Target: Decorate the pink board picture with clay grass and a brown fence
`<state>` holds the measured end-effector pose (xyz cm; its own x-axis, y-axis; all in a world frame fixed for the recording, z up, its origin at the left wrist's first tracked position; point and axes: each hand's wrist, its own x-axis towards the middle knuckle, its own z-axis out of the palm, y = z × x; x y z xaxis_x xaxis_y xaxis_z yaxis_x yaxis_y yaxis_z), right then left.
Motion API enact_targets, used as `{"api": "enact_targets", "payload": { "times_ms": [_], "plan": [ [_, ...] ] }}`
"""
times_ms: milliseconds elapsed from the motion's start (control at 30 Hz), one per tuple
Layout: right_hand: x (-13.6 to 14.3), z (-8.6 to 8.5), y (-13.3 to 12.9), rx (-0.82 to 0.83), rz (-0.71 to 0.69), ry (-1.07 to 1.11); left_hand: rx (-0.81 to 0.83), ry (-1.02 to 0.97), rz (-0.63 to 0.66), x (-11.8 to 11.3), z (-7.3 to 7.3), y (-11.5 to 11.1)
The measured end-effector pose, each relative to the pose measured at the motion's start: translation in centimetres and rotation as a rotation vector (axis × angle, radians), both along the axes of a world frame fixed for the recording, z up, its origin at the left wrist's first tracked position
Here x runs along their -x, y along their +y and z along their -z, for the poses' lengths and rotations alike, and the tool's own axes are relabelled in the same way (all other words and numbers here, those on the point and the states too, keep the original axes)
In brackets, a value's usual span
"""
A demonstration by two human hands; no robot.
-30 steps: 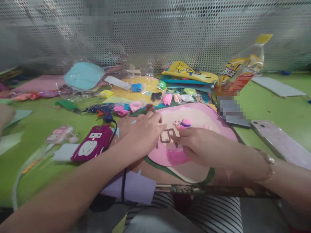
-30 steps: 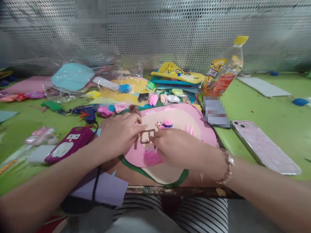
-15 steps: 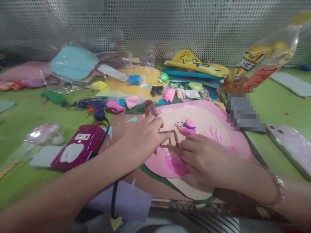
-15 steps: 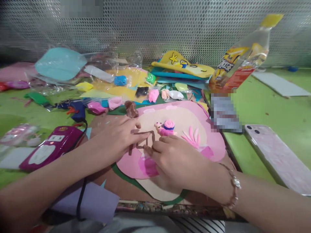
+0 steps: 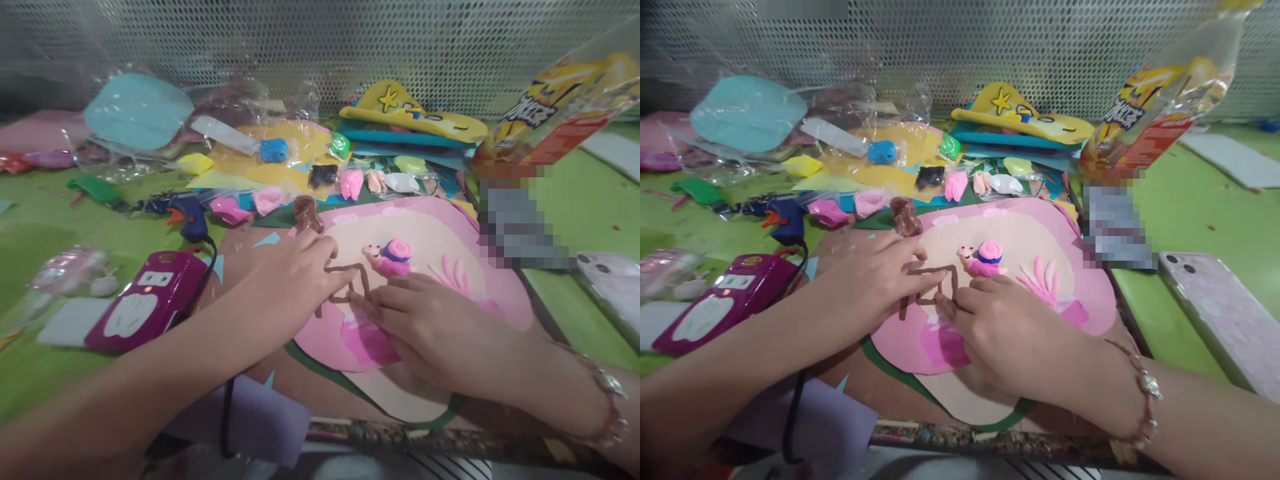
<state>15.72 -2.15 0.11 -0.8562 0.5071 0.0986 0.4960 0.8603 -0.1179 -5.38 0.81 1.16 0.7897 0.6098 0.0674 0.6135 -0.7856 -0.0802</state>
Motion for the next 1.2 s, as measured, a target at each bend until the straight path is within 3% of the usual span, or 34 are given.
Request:
{"api": "enact_targets", "payload": {
  "times_ms": [167, 333, 700, 967, 1200],
  "plan": [
    [-0.2, -0.3, 0.1, 0.05, -0.006, 0.037, -0.037, 0.015, 0.013, 0.1, 0.1, -0.1],
    [-0.5, -0.5, 0.3, -0.007, 0.048, 0.128, -0.075, 0.007, -0.016, 0.3, -0.2, -0.1],
    [-0.1, -0.3, -0.1, 0.152, 0.0, 0.07, -0.034, 0.057, -0.029, 0.1, -0.1, -0.3],
    [0.0, -0.2, 0.0, 0.094, -0.011, 0.02, -0.062, 0.026, -0.052, 0.7, -1.0, -0.5],
    [-0.3, 0.0, 0.3, -0.143, 0.019, 0.04, -0.046, 0.041, -0.071, 0.5, -1.4, -0.9]
  ]
}}
